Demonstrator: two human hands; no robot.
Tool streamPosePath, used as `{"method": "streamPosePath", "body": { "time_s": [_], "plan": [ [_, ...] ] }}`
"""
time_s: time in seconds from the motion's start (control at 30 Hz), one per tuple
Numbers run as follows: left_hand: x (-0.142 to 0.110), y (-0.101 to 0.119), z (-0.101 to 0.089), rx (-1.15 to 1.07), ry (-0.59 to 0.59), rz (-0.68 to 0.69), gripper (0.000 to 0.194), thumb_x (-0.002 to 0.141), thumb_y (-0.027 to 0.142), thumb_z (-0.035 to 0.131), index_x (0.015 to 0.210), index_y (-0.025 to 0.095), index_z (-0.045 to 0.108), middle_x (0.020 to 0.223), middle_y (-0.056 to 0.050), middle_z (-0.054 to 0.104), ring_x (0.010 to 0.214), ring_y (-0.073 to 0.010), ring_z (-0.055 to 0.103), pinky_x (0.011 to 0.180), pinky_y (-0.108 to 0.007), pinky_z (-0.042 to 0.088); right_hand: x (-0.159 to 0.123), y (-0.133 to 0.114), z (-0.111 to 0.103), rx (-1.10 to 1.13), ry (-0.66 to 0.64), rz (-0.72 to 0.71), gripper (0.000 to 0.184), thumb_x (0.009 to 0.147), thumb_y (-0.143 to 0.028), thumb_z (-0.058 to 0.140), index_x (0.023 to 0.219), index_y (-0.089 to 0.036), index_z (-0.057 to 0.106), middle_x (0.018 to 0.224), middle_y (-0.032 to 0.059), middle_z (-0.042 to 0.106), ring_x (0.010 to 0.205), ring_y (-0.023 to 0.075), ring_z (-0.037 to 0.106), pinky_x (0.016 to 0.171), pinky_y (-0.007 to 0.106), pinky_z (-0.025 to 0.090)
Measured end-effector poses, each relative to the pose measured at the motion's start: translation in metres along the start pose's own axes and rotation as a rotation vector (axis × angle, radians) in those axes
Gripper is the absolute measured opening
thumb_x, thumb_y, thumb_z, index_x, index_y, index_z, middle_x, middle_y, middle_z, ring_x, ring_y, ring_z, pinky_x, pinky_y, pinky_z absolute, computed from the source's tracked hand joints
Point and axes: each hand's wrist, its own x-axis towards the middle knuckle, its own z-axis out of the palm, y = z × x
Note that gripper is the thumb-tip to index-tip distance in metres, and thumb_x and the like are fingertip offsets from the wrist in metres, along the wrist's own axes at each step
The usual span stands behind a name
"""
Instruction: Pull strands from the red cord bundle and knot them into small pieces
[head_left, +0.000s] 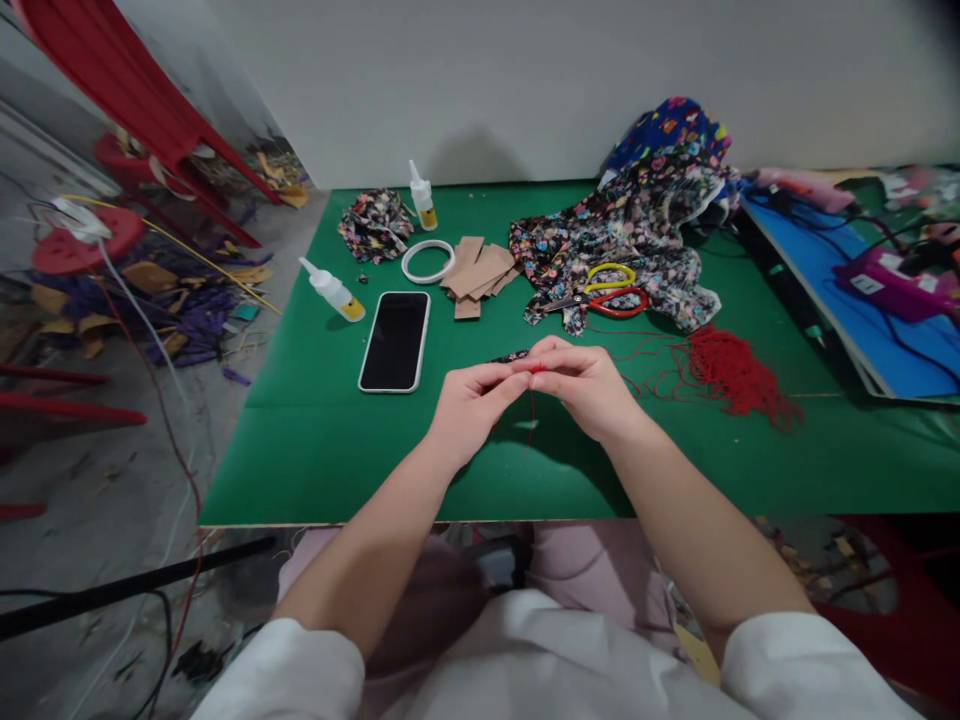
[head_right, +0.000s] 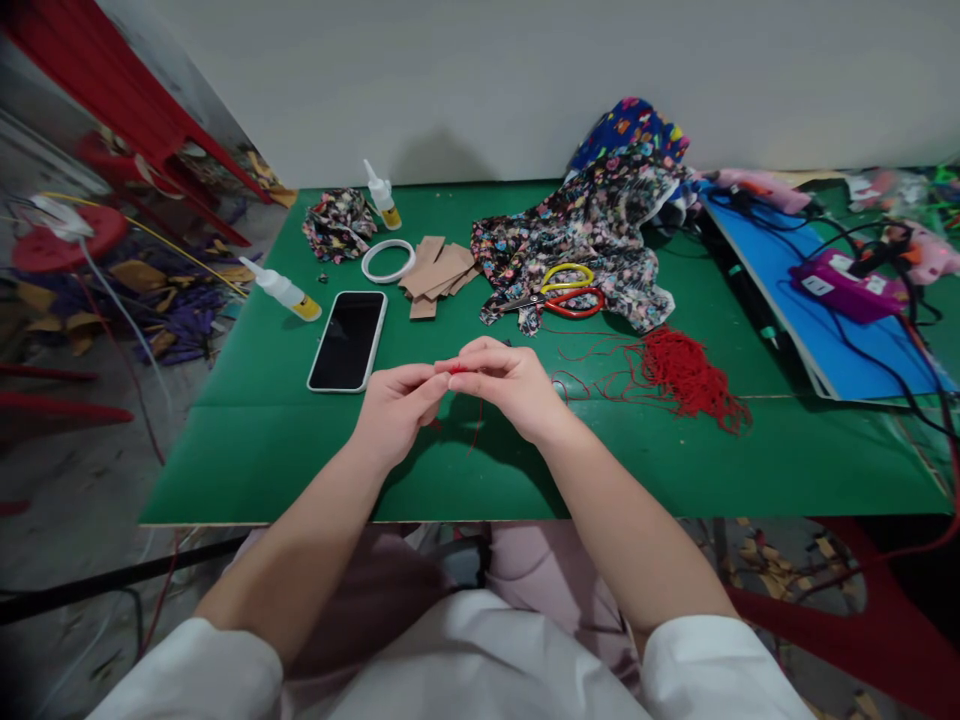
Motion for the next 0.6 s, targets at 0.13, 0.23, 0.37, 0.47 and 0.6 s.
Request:
{"method": "streamPosePath", "body": {
  "time_s": [0.13,0.23,0.37,0.47,0.6],
  "plan": [
    [-0.0003,0.0,0.0022,0.019,0.001,0.014,0.024,0.069,0.043,0.07,0.076,0.02,0.075,0.049,0.002,0.057,0.047,-0.0083,0.048,0.047,-0.022,0.036,0.0008,0.0014,-0.0003,0.019,0.038,-0.035,0.01,0.062,-0.021,0.078,0.069,-0.027,0.074,0.073,-0.0016,0.061,0.072,0.0103,0.057,0.068,0.028,0.049],
    [-0.0012,-0.0002,0.0045,0.035,0.013,0.012,0.026,0.069,0.044,0.07,0.078,0.02,0.075,0.055,-0.001,0.062,0.055,-0.0115,0.055,0.051,-0.023,0.04,0.0016,0.0029,-0.0003,0.048,0.049,-0.071,0.011,0.063,-0.016,0.076,0.066,-0.026,0.072,0.071,-0.0032,0.06,0.068,0.0087,0.057,0.067,0.026,0.049],
    [-0.0015,-0.001,0.0069,0.039,0.055,0.008,0.027,0.069,0.044,0.07,0.079,0.019,0.075,0.056,-0.001,0.063,0.055,-0.011,0.055,0.051,-0.023,0.041,0.0019,0.0031,0.0008,0.052,0.067,-0.098,0.012,0.065,-0.013,0.074,0.065,-0.024,0.071,0.07,-0.0043,0.059,0.066,0.007,0.056,0.065,0.023,0.047],
    [-0.0007,-0.0021,0.0081,0.016,0.094,-0.022,0.029,0.068,0.044,0.071,0.08,0.018,0.075,0.049,0.002,0.058,0.044,-0.0069,0.045,0.044,-0.021,0.034,0.0022,0.0034,0.0015,0.015,0.108,-0.117,0.013,0.064,-0.011,0.074,0.065,-0.023,0.069,0.07,-0.0045,0.058,0.065,0.0064,0.055,0.063,0.022,0.046],
    [0.0008,-0.0031,0.0092,-0.085,0.098,-0.107,0.029,0.065,0.042,0.073,0.077,0.016,0.073,0.041,0.007,0.044,0.035,-0.0021,0.028,0.035,-0.018,0.019,0.0024,0.004,0.0021,-0.014,0.137,-0.125,0.012,0.063,-0.013,0.075,0.064,-0.023,0.068,0.069,-0.0046,0.058,0.064,0.0069,0.055,0.062,0.022,0.046]
  ]
}}
